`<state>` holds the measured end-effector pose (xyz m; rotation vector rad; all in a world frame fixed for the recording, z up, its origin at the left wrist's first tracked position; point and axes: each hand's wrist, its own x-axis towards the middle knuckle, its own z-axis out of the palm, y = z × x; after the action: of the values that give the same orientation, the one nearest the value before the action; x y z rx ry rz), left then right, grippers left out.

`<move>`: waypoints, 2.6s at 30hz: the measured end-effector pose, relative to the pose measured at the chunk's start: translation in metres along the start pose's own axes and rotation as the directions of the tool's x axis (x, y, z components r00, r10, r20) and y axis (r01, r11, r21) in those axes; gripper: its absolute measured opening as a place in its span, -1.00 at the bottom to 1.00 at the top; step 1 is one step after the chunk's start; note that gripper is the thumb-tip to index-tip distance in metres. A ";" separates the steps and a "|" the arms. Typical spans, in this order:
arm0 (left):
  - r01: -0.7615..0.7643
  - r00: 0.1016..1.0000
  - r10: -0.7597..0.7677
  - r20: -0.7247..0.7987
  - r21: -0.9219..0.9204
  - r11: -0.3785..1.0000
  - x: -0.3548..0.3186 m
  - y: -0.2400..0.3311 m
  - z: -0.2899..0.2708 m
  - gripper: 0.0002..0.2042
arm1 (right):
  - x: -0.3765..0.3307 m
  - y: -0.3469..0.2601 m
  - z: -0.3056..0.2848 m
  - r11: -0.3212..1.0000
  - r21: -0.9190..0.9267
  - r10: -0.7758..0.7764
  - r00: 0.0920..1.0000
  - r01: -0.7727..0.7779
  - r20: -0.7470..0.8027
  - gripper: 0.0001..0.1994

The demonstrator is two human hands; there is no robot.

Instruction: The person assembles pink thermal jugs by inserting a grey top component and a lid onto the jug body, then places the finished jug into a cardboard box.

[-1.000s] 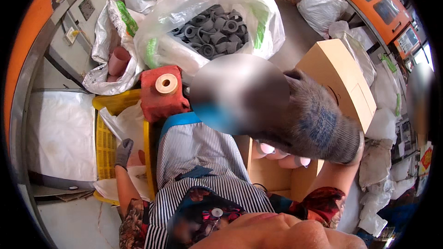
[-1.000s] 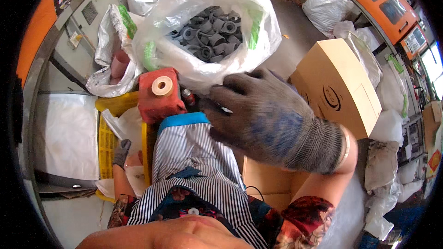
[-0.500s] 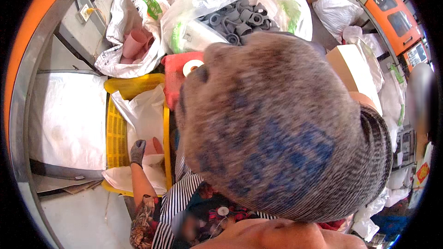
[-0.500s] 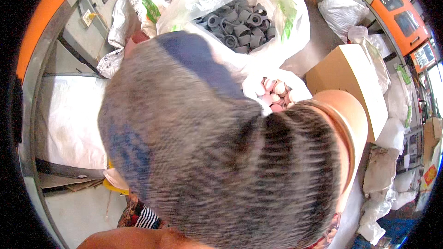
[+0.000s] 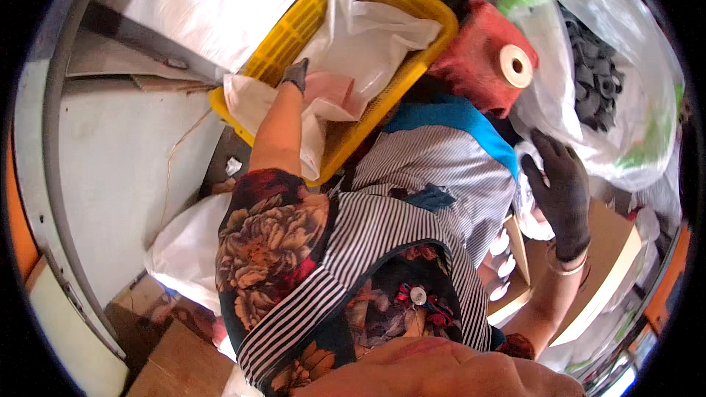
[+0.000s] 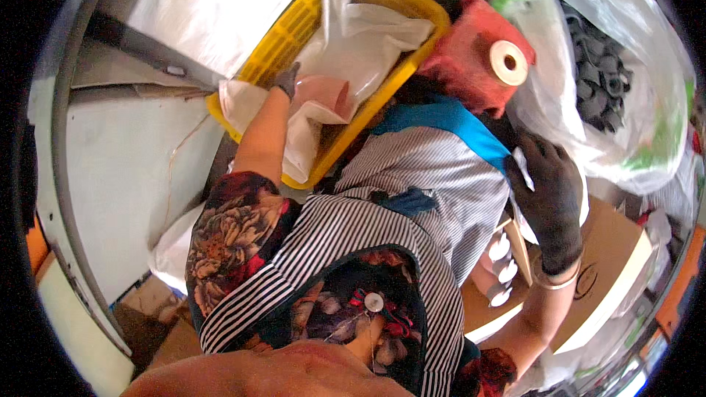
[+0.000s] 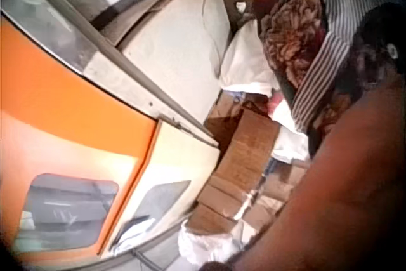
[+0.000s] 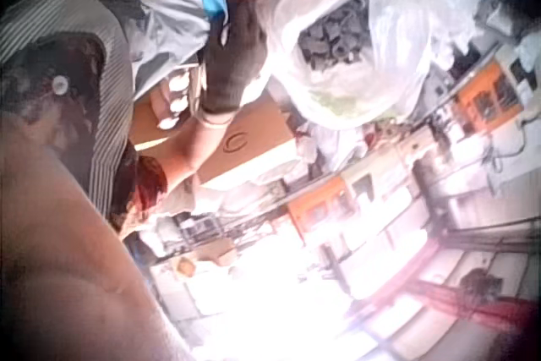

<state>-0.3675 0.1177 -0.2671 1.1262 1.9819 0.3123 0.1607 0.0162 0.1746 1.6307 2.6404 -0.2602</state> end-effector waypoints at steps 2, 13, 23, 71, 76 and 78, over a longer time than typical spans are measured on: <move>0.420 0.906 -0.352 0.235 -0.410 0.809 -0.004 0.021 0.010 -0.11 | -0.029 0.029 0.021 0.978 0.056 0.202 0.979 -0.200 -0.033 -0.61; -0.060 0.992 -0.029 0.120 0.678 0.733 -0.048 0.078 0.097 -0.24 | -0.046 0.049 0.052 0.842 0.341 0.438 0.899 -0.418 0.019 -0.66; -0.814 0.580 0.791 -0.194 -0.150 0.561 -0.154 0.184 -0.069 -0.51 | 0.010 -0.009 0.122 0.113 0.912 0.320 0.883 -0.394 0.342 -0.45; -0.948 0.196 0.898 -0.393 -0.309 0.071 -0.067 0.504 -0.063 -0.47 | -0.050 0.003 0.186 0.610 0.768 0.377 0.781 0.194 -0.497 0.28; -0.844 -0.103 0.925 -0.366 0.525 0.114 -0.064 0.475 -0.033 -0.46 | -0.039 0.014 0.168 0.389 0.883 0.337 0.851 0.263 -0.402 0.40; -0.719 0.258 0.964 0.068 -0.653 0.238 -0.125 0.432 0.014 -0.39 | -0.029 0.026 0.160 0.204 0.932 0.280 0.894 0.300 -0.349 0.40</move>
<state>-0.0631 0.2607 0.0320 1.6663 0.5006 0.9948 0.1870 -0.0233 0.0170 2.0227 2.8703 -2.3491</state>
